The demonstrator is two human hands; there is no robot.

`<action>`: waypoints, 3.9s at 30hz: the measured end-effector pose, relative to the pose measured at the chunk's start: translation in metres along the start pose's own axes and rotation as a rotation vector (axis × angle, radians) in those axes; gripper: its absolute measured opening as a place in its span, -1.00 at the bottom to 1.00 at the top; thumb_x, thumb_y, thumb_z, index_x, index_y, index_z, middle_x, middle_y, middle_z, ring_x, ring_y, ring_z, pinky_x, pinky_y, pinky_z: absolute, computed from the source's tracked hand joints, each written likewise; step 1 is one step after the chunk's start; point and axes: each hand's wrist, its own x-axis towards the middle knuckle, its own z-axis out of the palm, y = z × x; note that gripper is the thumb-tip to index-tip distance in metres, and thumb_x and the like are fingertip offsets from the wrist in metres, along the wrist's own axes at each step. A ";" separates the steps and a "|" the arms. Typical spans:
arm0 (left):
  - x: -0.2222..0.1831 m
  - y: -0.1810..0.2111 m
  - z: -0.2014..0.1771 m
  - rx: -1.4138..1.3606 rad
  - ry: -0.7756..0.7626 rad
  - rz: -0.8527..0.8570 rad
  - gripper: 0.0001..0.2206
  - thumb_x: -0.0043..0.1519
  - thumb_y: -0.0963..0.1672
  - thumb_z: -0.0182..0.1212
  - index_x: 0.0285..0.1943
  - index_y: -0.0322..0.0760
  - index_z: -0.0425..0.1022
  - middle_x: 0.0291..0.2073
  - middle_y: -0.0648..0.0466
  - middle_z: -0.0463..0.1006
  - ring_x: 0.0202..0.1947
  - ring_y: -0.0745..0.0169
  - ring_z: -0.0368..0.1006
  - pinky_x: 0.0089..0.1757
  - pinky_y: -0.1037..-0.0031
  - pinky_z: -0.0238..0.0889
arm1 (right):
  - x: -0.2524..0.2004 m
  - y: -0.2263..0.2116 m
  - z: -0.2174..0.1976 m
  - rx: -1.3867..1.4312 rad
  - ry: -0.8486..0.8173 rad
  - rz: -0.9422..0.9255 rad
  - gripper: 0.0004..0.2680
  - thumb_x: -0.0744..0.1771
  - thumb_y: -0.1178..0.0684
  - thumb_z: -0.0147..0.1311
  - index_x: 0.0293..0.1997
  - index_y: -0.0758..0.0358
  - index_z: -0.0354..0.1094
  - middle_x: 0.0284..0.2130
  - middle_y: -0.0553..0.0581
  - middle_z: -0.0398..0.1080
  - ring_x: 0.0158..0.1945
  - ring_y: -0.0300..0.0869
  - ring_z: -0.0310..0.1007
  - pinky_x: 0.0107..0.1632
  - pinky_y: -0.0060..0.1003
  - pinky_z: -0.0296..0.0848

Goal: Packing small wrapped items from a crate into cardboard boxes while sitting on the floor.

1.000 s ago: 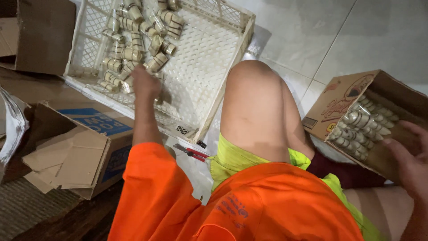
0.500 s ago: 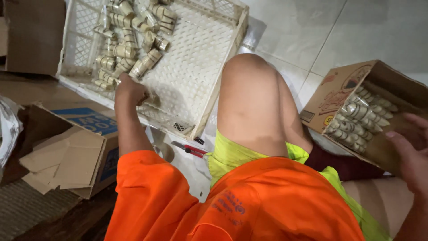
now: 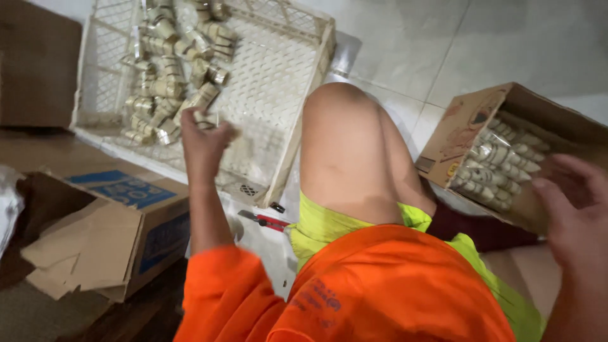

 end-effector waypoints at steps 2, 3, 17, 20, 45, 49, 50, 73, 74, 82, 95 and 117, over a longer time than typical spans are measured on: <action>-0.045 0.047 0.019 -0.362 -0.164 0.064 -0.71 0.23 -0.23 0.23 -0.06 -0.07 0.17 -0.45 -0.01 0.54 -0.53 0.34 0.52 -0.48 0.59 0.28 | -0.013 -0.040 0.015 0.010 0.078 -0.060 -0.72 0.45 0.36 0.12 0.34 0.33 0.30 0.22 0.24 0.33 0.20 -0.10 0.39 0.33 -0.30 0.39; -0.069 0.063 0.033 -0.365 -0.279 0.223 -0.66 0.14 -0.25 0.26 -0.02 -0.07 0.24 -0.26 0.07 0.46 -0.30 0.35 0.42 -0.25 0.59 0.26 | -0.022 -0.073 0.027 0.082 -0.010 -0.068 -0.72 0.40 0.34 0.16 0.26 0.28 0.32 0.13 0.16 0.37 0.14 -0.17 0.41 0.26 -0.34 0.43; -0.228 0.163 0.117 -0.141 -1.080 0.775 -0.35 -0.07 -0.28 0.50 0.22 -0.21 0.27 0.27 -0.15 0.29 0.38 -0.14 0.22 0.28 0.19 0.16 | -0.055 -0.090 0.032 1.097 -0.390 0.414 -0.60 0.34 0.15 -0.03 0.37 0.37 0.12 0.04 0.23 0.31 -0.01 -0.10 0.41 0.01 -0.26 0.40; -0.233 0.167 0.120 -0.080 -1.075 0.761 -0.38 -0.04 -0.25 0.48 0.22 -0.18 0.30 0.18 -0.04 0.37 0.20 -0.01 0.38 0.11 0.29 0.32 | -0.058 -0.090 0.026 1.143 -0.379 0.370 -0.61 0.36 0.17 -0.06 0.39 0.40 0.10 0.05 0.23 0.31 0.04 -0.09 0.42 0.04 -0.22 0.45; -0.245 0.155 0.168 -0.454 -0.834 0.614 -0.29 -0.11 -0.14 0.68 0.25 -0.29 0.41 0.11 -0.10 0.45 0.10 -0.07 0.49 0.04 0.30 0.47 | -0.023 -0.037 0.034 0.919 -0.157 0.181 -0.65 0.32 0.16 0.14 0.25 0.42 0.29 -0.05 0.30 0.49 -0.20 -0.15 0.56 -0.22 -0.17 0.66; -0.240 0.173 0.183 -0.258 -0.811 0.764 -0.35 -0.02 -0.10 0.62 0.22 -0.28 0.36 0.07 -0.15 0.36 0.17 -0.31 0.38 0.18 0.06 0.31 | -0.029 -0.031 0.018 0.937 0.077 0.237 -0.64 0.29 0.24 0.22 0.23 0.44 0.31 -0.09 0.22 0.49 -0.20 -0.21 0.57 -0.13 -0.28 0.68; -0.242 0.178 0.191 -0.268 -0.822 0.767 -0.35 -0.02 -0.10 0.62 0.22 -0.28 0.36 0.07 -0.15 0.36 0.17 -0.31 0.38 0.18 0.06 0.31 | -0.029 -0.025 0.012 0.929 0.089 0.236 -0.64 0.29 0.24 0.22 0.23 0.44 0.31 -0.09 0.22 0.49 -0.20 -0.21 0.57 -0.13 -0.28 0.68; -0.285 0.172 0.202 -0.649 -1.302 -0.023 -0.54 0.25 -0.22 0.31 0.35 -0.44 0.39 0.07 -0.24 0.57 -0.07 0.15 0.60 -0.10 0.38 0.59 | -0.056 -0.045 -0.015 0.504 0.285 -0.002 -0.86 0.39 0.23 0.12 0.05 0.42 0.46 -0.36 0.17 0.53 -0.37 -0.32 0.54 -0.27 -0.39 0.66; -0.285 0.166 0.203 -0.651 -1.294 -0.023 -0.54 0.25 -0.22 0.31 0.35 -0.44 0.39 0.07 -0.24 0.57 -0.07 0.15 0.60 -0.10 0.38 0.59 | -0.058 -0.050 -0.014 0.506 0.278 -0.005 -0.86 0.39 0.23 0.12 0.05 0.42 0.46 -0.36 0.17 0.53 -0.37 -0.32 0.54 -0.27 -0.39 0.66; -0.290 0.161 0.189 -0.777 -1.264 -0.200 -0.48 0.20 -0.19 0.36 0.37 -0.39 0.35 -0.03 -0.16 0.55 -0.12 0.07 0.62 -0.14 0.30 0.61 | -0.065 -0.066 -0.010 0.058 0.376 -0.104 -0.95 0.34 0.18 0.29 -0.18 0.13 0.60 -0.45 0.00 0.59 -0.38 -0.34 0.55 -0.22 -0.40 0.56; -0.314 0.188 0.166 -0.611 -0.827 0.446 -0.79 0.24 -0.25 0.33 0.01 -0.32 0.46 0.11 -0.22 0.53 -0.08 -0.26 0.64 -0.17 0.31 0.62 | -0.069 -0.093 -0.013 0.204 0.316 -0.278 -0.93 0.32 0.37 0.14 -0.34 0.39 0.46 -0.49 0.17 0.55 -0.43 -0.13 0.59 -0.21 -0.24 0.57; -0.288 0.167 0.167 -0.970 -1.423 -0.176 -0.35 0.07 -0.39 0.33 0.37 -0.46 0.18 0.03 -0.28 0.57 -0.15 0.10 0.63 -0.13 0.35 0.62 | -0.035 -0.082 -0.038 0.604 0.159 0.077 -0.94 0.39 0.22 -0.01 -0.17 0.43 0.30 -0.40 0.34 0.46 -0.57 -0.13 0.52 -0.54 -0.34 0.56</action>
